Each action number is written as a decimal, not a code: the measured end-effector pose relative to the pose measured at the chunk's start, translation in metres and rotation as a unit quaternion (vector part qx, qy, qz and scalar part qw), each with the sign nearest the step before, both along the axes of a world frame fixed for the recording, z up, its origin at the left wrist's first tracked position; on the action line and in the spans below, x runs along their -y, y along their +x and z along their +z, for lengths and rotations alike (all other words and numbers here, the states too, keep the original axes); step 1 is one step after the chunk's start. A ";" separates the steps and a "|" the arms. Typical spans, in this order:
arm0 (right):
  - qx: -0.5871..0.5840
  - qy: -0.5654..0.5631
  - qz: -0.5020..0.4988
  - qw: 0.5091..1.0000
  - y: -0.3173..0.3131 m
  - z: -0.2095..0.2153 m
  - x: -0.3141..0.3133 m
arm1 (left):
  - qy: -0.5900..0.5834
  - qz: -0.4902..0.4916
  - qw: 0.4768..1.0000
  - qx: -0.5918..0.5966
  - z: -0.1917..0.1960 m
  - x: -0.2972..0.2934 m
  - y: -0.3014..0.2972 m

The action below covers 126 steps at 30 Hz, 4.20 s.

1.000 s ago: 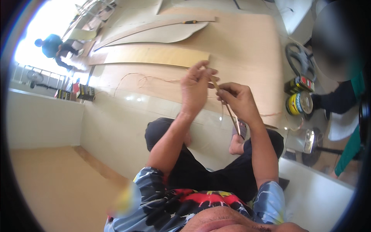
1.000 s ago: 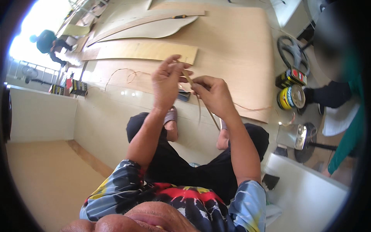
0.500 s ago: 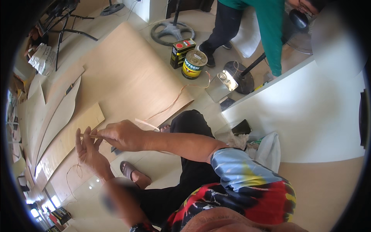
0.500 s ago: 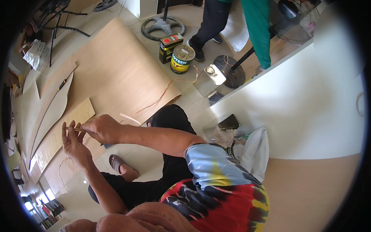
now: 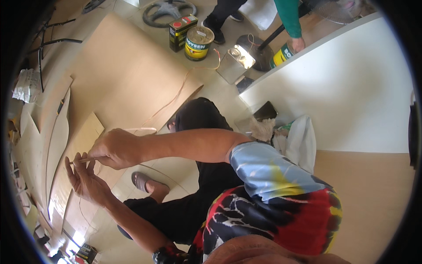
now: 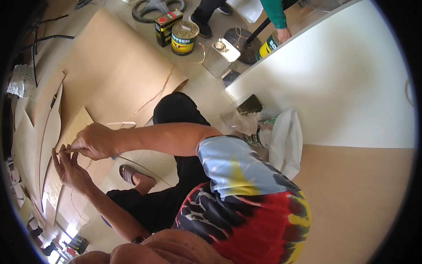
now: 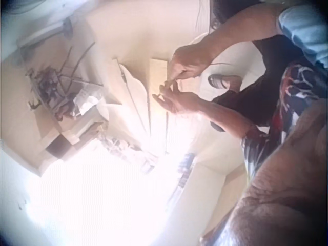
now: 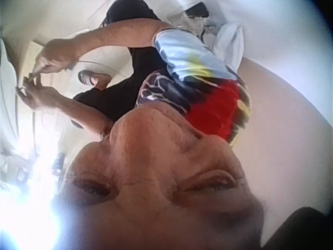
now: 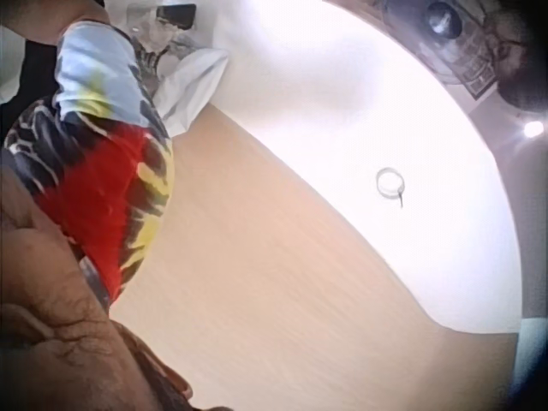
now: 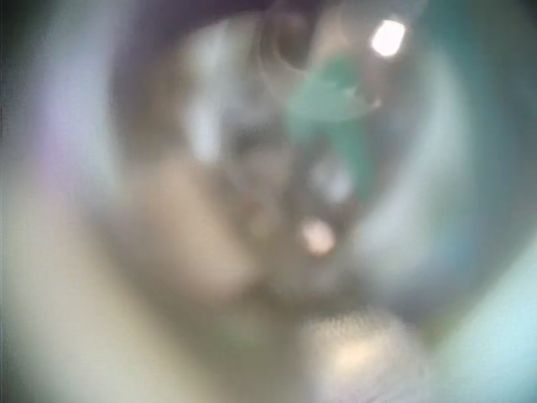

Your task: The person sits on the floor and repeatedly bends, twists, and snaps thin wooden strips by hand. They handle the strips one at a time, testing their flexibility and breaking off small pieces, then placing the pieces on the floor.

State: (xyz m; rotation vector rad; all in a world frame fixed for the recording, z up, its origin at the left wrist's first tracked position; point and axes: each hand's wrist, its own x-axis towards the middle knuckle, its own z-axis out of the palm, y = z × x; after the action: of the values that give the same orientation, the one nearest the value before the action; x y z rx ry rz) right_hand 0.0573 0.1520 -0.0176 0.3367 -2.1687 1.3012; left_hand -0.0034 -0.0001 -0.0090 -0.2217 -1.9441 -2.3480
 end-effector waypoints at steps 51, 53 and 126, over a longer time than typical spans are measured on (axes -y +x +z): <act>0.058 0.007 0.001 0.998 -0.001 0.022 0.003 | 0.066 -0.058 0.996 0.028 0.016 0.004 0.005; 0.034 0.007 -0.018 0.999 -0.001 0.022 0.002 | 0.070 -0.059 0.995 0.027 0.016 0.004 0.004; 0.105 -0.033 0.004 0.994 0.026 0.061 -0.013 | 0.198 -0.171 0.965 0.020 0.006 -0.004 0.013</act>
State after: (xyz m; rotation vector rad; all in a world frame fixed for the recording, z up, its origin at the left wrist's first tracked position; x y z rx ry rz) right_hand 0.0836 0.1645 0.0437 0.1893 -2.2917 1.4677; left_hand 0.0096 0.0043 -0.0034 -0.5148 -1.4991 -2.9161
